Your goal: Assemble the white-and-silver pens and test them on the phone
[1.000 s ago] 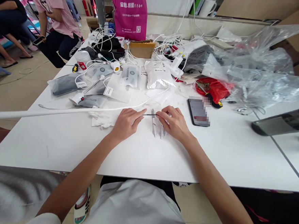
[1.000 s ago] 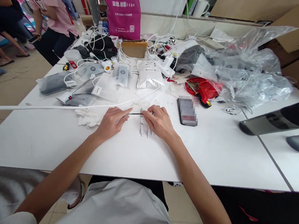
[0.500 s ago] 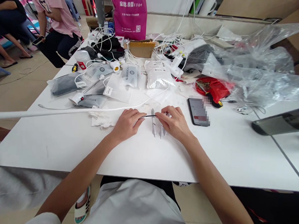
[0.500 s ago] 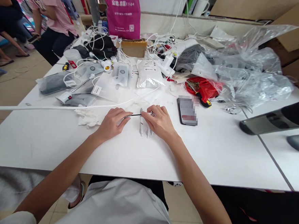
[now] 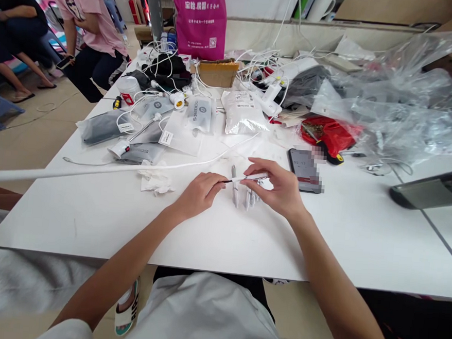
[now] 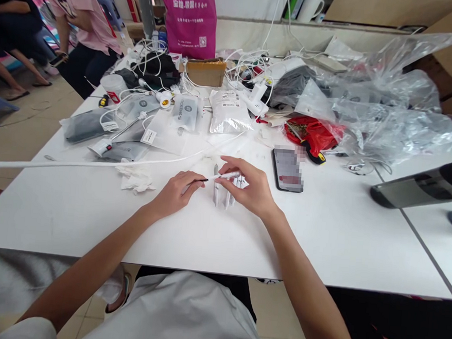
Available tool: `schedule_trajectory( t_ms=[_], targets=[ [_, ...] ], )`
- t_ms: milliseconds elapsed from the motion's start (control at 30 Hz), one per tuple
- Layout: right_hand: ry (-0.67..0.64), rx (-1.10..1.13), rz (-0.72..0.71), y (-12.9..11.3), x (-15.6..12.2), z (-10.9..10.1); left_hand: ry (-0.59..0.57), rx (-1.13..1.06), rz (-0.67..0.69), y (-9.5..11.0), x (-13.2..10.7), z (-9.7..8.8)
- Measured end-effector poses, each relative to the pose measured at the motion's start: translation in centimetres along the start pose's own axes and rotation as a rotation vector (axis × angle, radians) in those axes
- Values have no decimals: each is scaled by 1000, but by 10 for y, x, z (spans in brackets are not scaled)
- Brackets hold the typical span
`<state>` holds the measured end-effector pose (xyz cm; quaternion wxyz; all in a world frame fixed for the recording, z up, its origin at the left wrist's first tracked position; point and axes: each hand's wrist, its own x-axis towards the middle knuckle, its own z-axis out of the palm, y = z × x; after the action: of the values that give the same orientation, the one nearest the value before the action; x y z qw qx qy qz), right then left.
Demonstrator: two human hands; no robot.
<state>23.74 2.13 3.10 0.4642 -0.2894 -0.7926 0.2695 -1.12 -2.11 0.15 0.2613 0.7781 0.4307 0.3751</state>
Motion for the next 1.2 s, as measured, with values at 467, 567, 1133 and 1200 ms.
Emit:
schedule_trajectory(
  t_ms=[467, 567, 1133, 1200],
  targets=[
    [30, 205, 17, -14, -9, 17, -155, -534, -224, 24, -5, 15],
    [125, 242, -45, -16, -6, 17, -139, -524, -248, 24, -5, 16],
    [239, 201, -38, -18, -2, 16, -130, -541, -245, 23, -6, 14],
    [234, 216, -45, -17, -2, 17, -130, -546, -235, 23, -6, 14]
  ],
)
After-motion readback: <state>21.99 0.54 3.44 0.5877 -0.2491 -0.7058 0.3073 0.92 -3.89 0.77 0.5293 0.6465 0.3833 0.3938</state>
